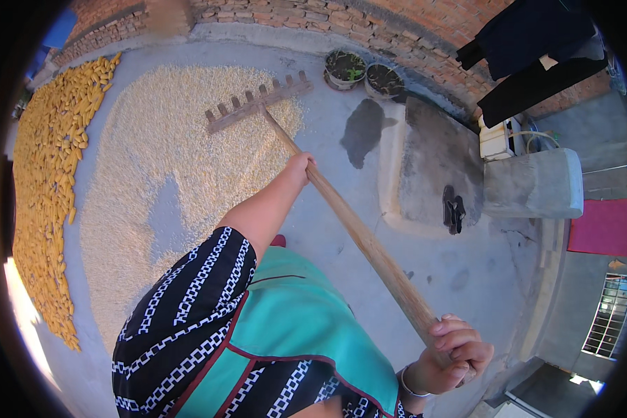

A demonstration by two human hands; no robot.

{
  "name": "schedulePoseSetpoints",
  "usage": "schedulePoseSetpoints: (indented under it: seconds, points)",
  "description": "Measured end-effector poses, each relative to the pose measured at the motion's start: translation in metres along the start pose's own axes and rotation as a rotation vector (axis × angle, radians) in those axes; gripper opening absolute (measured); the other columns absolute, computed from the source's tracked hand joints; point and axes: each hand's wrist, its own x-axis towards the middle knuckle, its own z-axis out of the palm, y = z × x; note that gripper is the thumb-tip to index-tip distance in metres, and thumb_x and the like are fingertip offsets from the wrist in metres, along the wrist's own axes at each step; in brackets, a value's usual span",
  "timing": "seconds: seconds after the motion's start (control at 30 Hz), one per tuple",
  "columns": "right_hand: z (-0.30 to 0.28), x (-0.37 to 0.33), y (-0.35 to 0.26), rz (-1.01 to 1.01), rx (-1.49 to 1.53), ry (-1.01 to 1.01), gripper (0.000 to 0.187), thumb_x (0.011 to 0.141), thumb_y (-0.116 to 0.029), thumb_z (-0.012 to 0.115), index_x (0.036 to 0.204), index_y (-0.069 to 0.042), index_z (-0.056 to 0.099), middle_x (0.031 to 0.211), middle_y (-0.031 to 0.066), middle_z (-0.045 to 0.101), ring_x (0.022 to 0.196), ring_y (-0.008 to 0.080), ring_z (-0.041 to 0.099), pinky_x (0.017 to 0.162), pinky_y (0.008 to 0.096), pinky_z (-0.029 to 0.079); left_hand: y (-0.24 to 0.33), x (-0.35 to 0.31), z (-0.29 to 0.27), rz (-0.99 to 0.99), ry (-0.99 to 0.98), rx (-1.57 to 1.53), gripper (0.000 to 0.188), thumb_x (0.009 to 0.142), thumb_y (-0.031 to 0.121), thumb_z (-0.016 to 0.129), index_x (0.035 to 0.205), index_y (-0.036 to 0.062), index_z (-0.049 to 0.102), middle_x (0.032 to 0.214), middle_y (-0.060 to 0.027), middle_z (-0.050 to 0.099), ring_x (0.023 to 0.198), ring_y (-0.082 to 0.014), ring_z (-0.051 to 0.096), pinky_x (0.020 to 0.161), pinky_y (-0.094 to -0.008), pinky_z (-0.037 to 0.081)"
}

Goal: The person uses a wooden rake to spread and level yellow seeds across a concrete floor in an outdoor courtyard.

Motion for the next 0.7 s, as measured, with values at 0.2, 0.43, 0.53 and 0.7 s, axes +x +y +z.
schedulePoseSetpoints:
  seconds: [0.2,0.43,0.53,0.7]
  points:
    - [0.005,-0.055,-0.048,-0.128,-0.033,-0.106,0.038,0.075,-0.04,0.054,0.063,-0.009,0.036,0.055,0.0062,0.049,0.056,0.0189,0.054,0.064,0.036,0.042,-0.027,-0.036,-0.059,0.0,-0.085,-0.036,0.008,0.065,-0.001,0.05,0.071,-0.0013,0.044,0.059,-0.0096,0.047,0.049,-0.0186,0.049,0.043,-0.0292,0.042]
    - [-0.018,-0.16,-0.101,-0.254,0.257,-0.615,0.023,0.069,-0.018,0.063,0.062,-0.006,0.044,0.06,0.0048,0.053,0.057,0.02,0.057,0.061,0.0338,0.047,-0.073,-0.081,-0.164,0.0,-0.207,-0.096,0.012,0.07,0.002,0.049,0.078,-0.0006,0.04,0.062,-0.0101,0.046,0.052,-0.0185,0.049,0.047,-0.0288,0.043]
    - [-0.032,-0.209,-0.129,-0.203,0.31,-0.919,0.021,0.065,-0.012,0.065,0.062,-0.005,0.046,0.062,0.0057,0.053,0.057,0.0205,0.057,0.06,0.0345,0.048,-0.095,-0.097,-0.227,-0.017,-0.155,-0.103,0.012,0.072,0.003,0.049,0.078,-0.0004,0.04,0.062,-0.0102,0.046,0.053,-0.0186,0.049,0.047,-0.0288,0.043]
    - [-0.054,-0.278,-0.181,-0.182,0.309,-0.95,0.02,0.062,-0.008,0.065,0.061,-0.004,0.046,0.061,0.0058,0.052,0.055,0.0209,0.055,0.061,0.0345,0.049,-0.129,-0.15,-0.29,-0.041,-0.178,-0.008,0.013,0.074,0.005,0.049,0.083,-0.0005,0.04,0.065,-0.0106,0.046,0.055,-0.0186,0.049,0.048,-0.029,0.044]
